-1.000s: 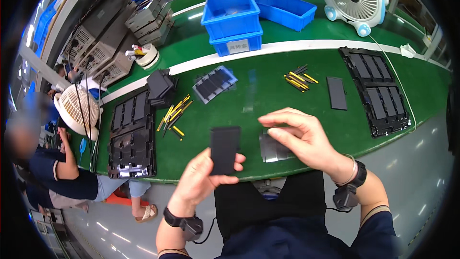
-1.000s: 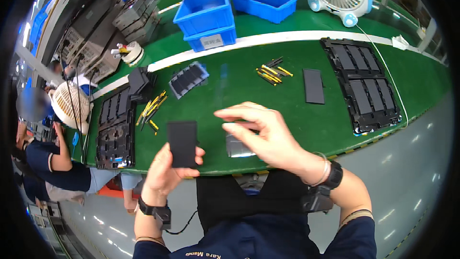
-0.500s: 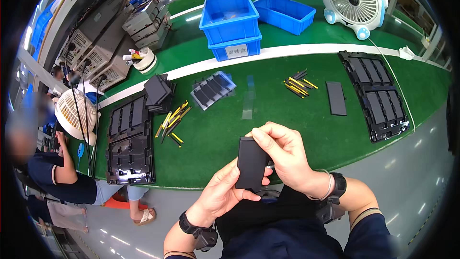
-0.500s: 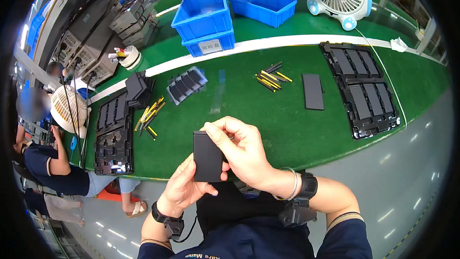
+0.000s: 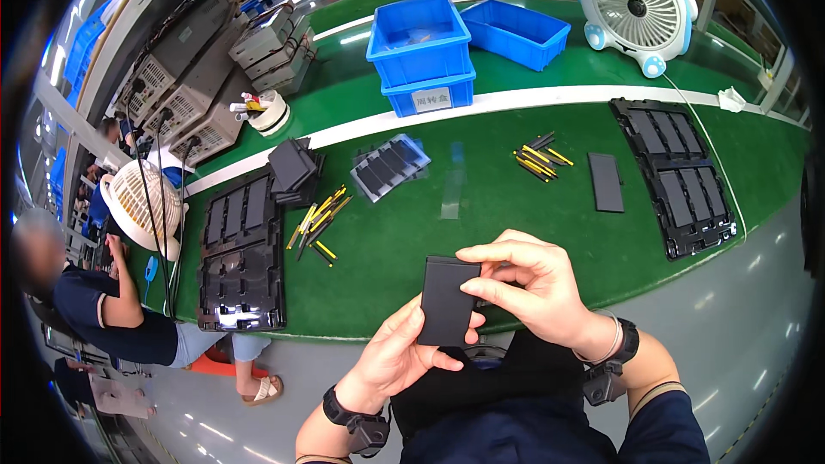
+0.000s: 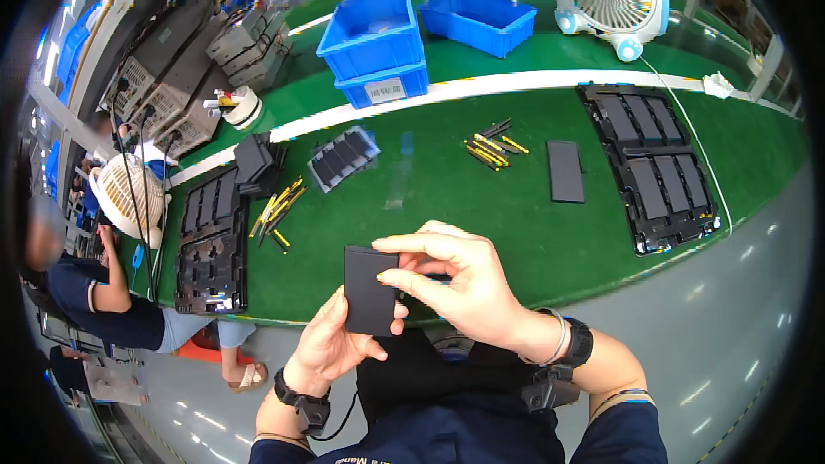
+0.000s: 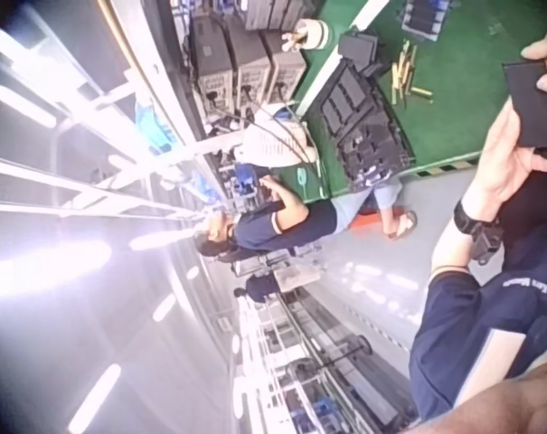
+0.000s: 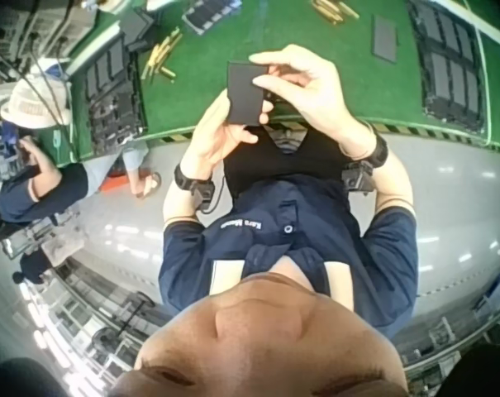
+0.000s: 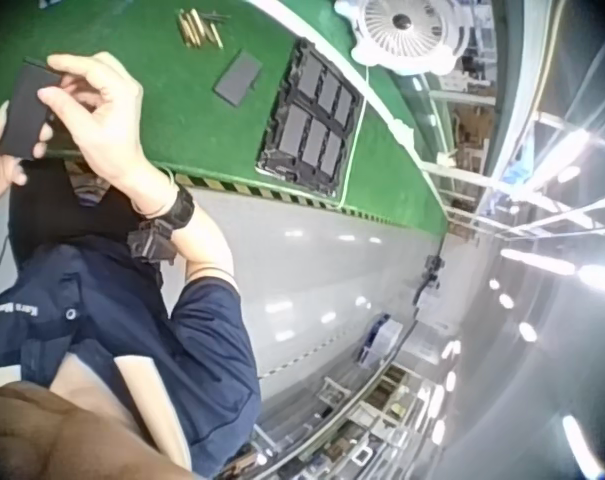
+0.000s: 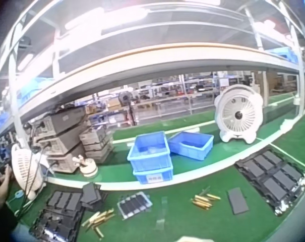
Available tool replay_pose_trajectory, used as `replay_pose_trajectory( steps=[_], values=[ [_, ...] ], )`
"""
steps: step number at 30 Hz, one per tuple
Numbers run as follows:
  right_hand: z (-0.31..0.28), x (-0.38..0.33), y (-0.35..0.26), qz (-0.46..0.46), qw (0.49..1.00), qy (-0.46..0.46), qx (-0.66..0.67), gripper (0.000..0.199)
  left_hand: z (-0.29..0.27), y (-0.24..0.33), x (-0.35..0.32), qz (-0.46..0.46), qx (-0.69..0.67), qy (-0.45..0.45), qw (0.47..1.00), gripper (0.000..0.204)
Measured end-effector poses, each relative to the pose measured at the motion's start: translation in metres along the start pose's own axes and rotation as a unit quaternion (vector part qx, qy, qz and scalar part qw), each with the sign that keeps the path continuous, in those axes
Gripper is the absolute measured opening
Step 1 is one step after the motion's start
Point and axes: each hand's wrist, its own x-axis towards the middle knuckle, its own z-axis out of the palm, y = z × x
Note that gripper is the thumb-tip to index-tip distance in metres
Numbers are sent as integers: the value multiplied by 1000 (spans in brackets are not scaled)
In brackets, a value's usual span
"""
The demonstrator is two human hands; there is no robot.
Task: Assembling small black plastic components by inserting pins and applying labels.
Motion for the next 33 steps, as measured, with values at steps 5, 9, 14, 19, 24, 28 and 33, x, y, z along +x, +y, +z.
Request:
replay_pose_trajectory(
  steps=[5, 9, 14, 19, 24, 28, 33],
  values=[
    [2, -3, -1, 41, 998, 11, 53, 27, 2, -3, -1, -3, -1, 2, 1000, 54],
    [9, -4, -3, 57, 994, 30, 83, 26, 5, -4, -3, 6, -2, 9, 1000, 54],
    [18, -6, 3, 38, 996, 53, 62, 23, 7, -5, -7, 7, 4, 20, 1000, 54],
    [30, -6, 4, 20, 991, 114, 74, 15, 15, -6, -6, 6, 37, 37, 999, 56],
    [39, -5, 16, -13, 984, 170, 51, 8, 13, -10, -7, 17, 38, 26, 999, 57],
    [43, -6, 12, 11, 982, 182, 54, 6, 12, -14, -11, 27, 49, 33, 998, 57],
    [29, 4, 4, -127, 966, 143, -172, 7, 6, -18, -14, 30, 67, 46, 996, 57]
  ],
)
